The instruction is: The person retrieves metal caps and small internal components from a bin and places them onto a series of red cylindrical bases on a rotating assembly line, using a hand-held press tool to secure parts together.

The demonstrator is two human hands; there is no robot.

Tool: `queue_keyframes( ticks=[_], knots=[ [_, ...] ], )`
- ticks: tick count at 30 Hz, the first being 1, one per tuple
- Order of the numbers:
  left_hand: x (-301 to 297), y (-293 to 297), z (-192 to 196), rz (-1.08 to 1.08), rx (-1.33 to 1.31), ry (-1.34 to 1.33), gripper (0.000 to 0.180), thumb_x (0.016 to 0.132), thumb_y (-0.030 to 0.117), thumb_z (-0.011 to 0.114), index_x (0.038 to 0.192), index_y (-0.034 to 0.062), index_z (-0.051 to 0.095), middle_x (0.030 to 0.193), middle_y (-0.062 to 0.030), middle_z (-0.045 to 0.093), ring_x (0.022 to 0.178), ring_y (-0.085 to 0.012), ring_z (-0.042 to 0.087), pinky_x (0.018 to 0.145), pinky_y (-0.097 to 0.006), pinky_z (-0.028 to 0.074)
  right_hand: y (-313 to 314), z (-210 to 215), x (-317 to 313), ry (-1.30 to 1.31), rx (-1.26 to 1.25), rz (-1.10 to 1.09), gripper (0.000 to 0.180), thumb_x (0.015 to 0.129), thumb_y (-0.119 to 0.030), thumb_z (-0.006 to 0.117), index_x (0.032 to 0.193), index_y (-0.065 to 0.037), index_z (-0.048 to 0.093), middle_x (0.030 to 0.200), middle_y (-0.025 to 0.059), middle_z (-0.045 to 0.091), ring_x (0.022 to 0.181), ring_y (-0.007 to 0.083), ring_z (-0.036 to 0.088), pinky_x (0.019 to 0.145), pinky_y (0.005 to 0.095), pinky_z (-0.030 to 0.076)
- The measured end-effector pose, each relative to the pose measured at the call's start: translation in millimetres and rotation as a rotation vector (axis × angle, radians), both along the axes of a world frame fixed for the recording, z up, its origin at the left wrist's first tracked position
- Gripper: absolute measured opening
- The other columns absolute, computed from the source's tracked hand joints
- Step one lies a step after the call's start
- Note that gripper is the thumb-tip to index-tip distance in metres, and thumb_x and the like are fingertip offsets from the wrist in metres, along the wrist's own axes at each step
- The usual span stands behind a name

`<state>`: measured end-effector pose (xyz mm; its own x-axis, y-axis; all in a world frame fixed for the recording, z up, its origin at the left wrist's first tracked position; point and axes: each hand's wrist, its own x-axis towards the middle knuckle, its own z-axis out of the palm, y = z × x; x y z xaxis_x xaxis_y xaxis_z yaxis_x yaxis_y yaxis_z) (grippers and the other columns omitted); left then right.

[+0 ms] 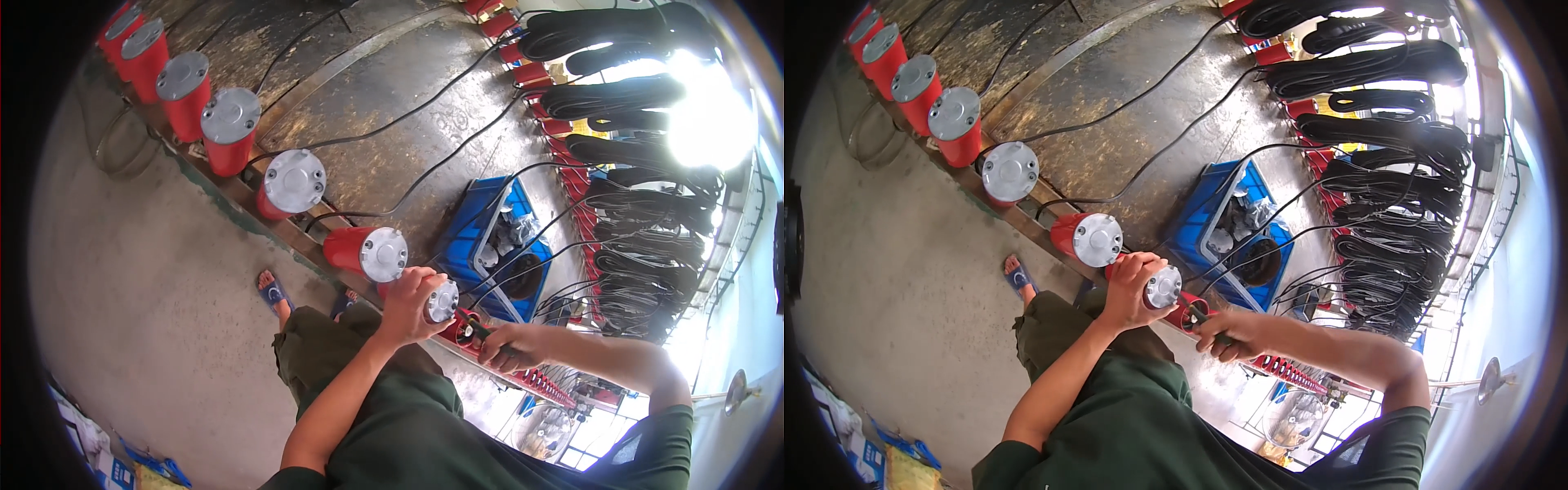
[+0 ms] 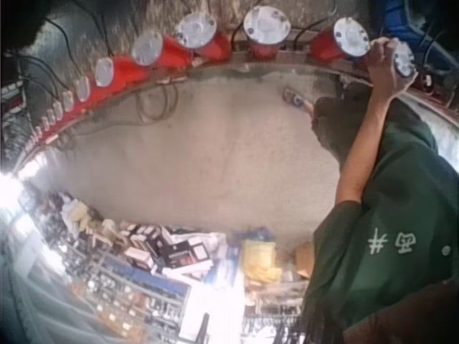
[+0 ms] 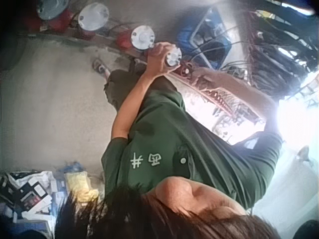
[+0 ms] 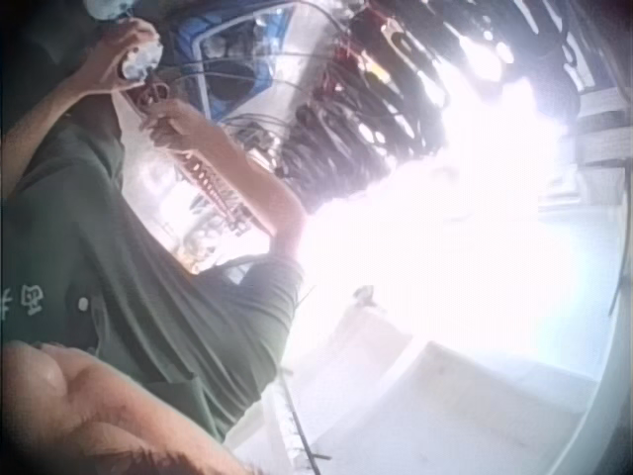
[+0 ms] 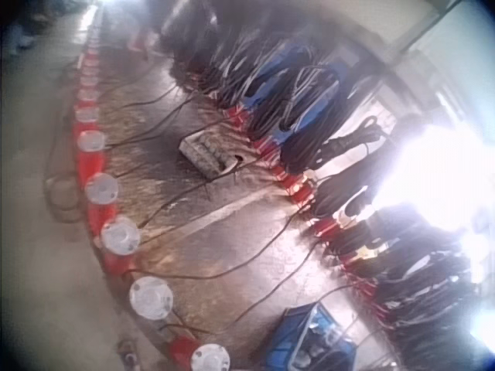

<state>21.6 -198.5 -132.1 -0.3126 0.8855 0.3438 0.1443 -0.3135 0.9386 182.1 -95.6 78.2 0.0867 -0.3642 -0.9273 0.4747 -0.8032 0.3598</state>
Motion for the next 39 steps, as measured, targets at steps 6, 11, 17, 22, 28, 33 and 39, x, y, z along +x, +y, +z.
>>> queue_keyframes(
  ticks=[6,11,17,22,28,33,39],
  knots=[
    [4,-1,-5,-0.020,-0.018,-0.042,0.082,0.062,0.029,0.098,0.133,0.0134,0.062,0.129,-0.0093,0.061,0.118,-0.0328,0.061,0.102,-0.047,0.045,-23,16,-30,0.051,0.474,1.721,0.015,0.095,-0.015,0.067,0.103,-0.009,0.057,0.086,0.0080,0.064,0.067,0.0122,0.056,0.053,0.0296,0.046],
    [6,-2,-4,-0.027,-0.006,-0.041,0.082,0.063,0.028,0.098,0.134,0.0116,0.062,0.129,-0.0092,0.061,0.118,-0.0332,0.061,0.103,-0.047,0.042,-10,2,-1,0.141,0.320,1.176,0.032,0.081,-0.014,0.074,0.107,-0.007,0.058,0.085,0.0034,0.061,0.077,0.0139,0.060,0.060,0.0301,0.047],
    [0,-5,2,-0.026,-0.040,-0.004,0.082,0.064,0.028,0.098,0.136,0.0127,0.060,0.130,-0.0110,0.060,0.121,-0.0348,0.058,0.102,-0.049,0.045,-21,2,-18,0.372,0.490,1.288,0.043,0.076,-0.022,0.077,0.112,-0.004,0.062,0.085,0.0128,0.065,0.081,0.0285,0.067,0.071,0.0446,0.053],
    [16,-5,24,0.073,-0.192,-0.034,0.076,0.066,0.036,0.096,0.129,0.0109,0.061,0.128,-0.0102,0.062,0.123,-0.0336,0.058,0.109,-0.050,0.039,3,25,-18,0.092,1.058,1.676,0.061,0.074,-0.021,0.079,0.126,-0.001,0.054,0.113,0.0189,0.065,0.105,0.0392,0.068,0.088,0.0474,0.055],
    [31,2,24,0.142,-0.455,-0.057,0.061,0.069,0.027,0.090,0.120,0.0096,0.063,0.124,-0.0103,0.063,0.124,-0.0341,0.056,0.112,-0.051,0.037,7,1,-34,0.351,1.197,2.160,0.056,0.073,-0.009,0.081,0.122,-0.004,0.055,0.110,0.0144,0.056,0.107,0.0328,0.061,0.091,0.0413,0.051],
    [-2,-8,13,-0.073,-0.179,-0.029,0.092,0.066,0.041,0.097,0.144,0.0120,0.058,0.144,-0.0120,0.058,0.136,-0.0347,0.054,0.116,-0.051,0.037,20,-1,-41,0.425,1.245,2.292,0.048,0.076,-0.006,0.080,0.118,-0.007,0.058,0.113,0.0107,0.056,0.108,0.0275,0.060,0.090,0.0398,0.050],
    [-8,0,-6,-0.172,-0.039,-0.047,0.083,0.069,0.037,0.096,0.140,0.0145,0.060,0.135,-0.0103,0.062,0.129,-0.0342,0.058,0.113,-0.048,0.041,46,-6,-49,0.519,1.234,2.541,0.050,0.073,-0.011,0.082,0.117,-0.011,0.060,0.109,0.0060,0.057,0.104,0.0247,0.060,0.087,0.0364,0.050]
  ],
)
